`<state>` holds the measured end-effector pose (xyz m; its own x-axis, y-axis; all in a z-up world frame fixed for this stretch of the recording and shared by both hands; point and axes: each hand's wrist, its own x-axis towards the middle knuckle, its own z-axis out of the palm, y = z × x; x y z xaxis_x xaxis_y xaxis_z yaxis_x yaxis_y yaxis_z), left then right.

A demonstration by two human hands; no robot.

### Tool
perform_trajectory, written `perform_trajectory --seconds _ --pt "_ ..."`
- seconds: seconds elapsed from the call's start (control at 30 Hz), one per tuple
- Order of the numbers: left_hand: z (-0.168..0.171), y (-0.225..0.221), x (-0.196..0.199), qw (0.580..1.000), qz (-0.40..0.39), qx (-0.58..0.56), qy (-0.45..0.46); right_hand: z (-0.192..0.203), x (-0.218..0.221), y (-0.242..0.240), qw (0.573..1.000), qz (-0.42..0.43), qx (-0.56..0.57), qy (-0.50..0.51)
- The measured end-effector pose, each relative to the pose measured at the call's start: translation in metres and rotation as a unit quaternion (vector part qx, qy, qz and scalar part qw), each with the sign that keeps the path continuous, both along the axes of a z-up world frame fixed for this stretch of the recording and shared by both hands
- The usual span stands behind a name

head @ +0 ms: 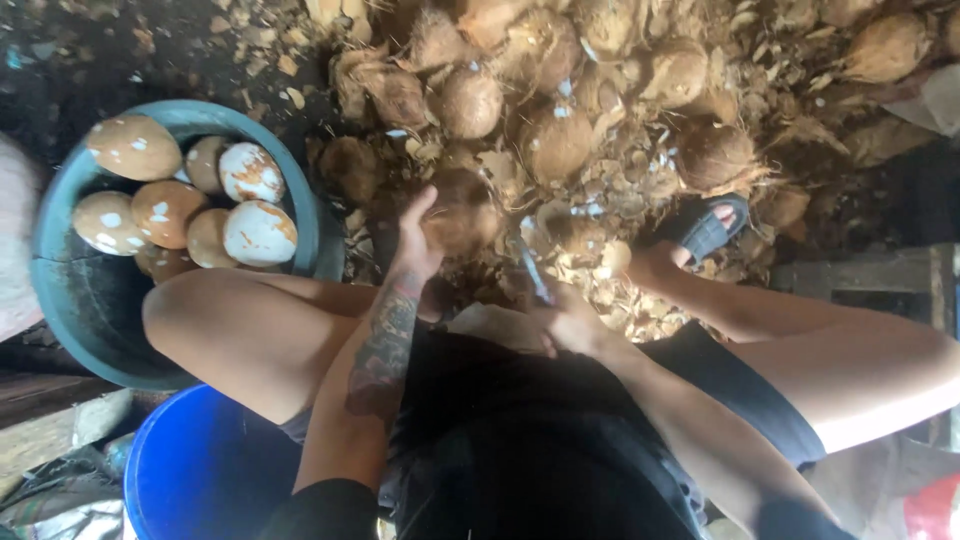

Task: Peeling the outer fibrous husk from a coconut using a curved knife.

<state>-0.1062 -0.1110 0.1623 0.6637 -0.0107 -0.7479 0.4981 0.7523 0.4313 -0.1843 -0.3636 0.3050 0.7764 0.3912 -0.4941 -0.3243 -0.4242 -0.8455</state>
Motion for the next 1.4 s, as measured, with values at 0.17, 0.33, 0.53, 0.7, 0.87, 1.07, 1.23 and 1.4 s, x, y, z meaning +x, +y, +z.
perform_trajectory --seconds 0.17,0.33,0.53,0.7,0.87,1.07,1.23,1.4 --pt "-0.021 -0.006 -0.009 0.996 0.035 -0.041 -0.066 0.026 -0.001 0.003 0.967 -0.014 0.171 -0.189" --pt "0.034 -0.020 -0.001 0.996 0.084 -0.025 -0.006 -0.011 0.003 -0.006 0.902 0.021 0.189 -0.389" --pt "-0.040 0.001 -0.002 0.999 0.044 0.019 -0.004 -0.024 -0.009 -0.002 0.998 -0.032 -0.022 0.049" --pt "-0.024 -0.010 -0.008 1.000 0.007 0.019 -0.017 0.041 -0.003 -0.006 0.960 -0.044 0.218 -0.170" --pt "0.029 -0.027 -0.007 0.993 0.086 -0.047 -0.073 0.005 0.003 -0.007 0.952 0.012 0.136 -0.273" --pt "-0.028 -0.018 -0.009 1.000 0.025 0.001 0.018 -0.017 -0.015 -0.007 0.996 0.003 -0.063 0.056" --pt "-0.007 -0.026 0.009 0.988 0.064 0.006 -0.138 0.054 -0.023 0.011 0.980 -0.088 0.050 0.173" --pt "-0.013 -0.006 0.005 0.972 -0.020 0.042 -0.229 0.139 -0.031 -0.002 0.980 0.014 0.197 0.011"
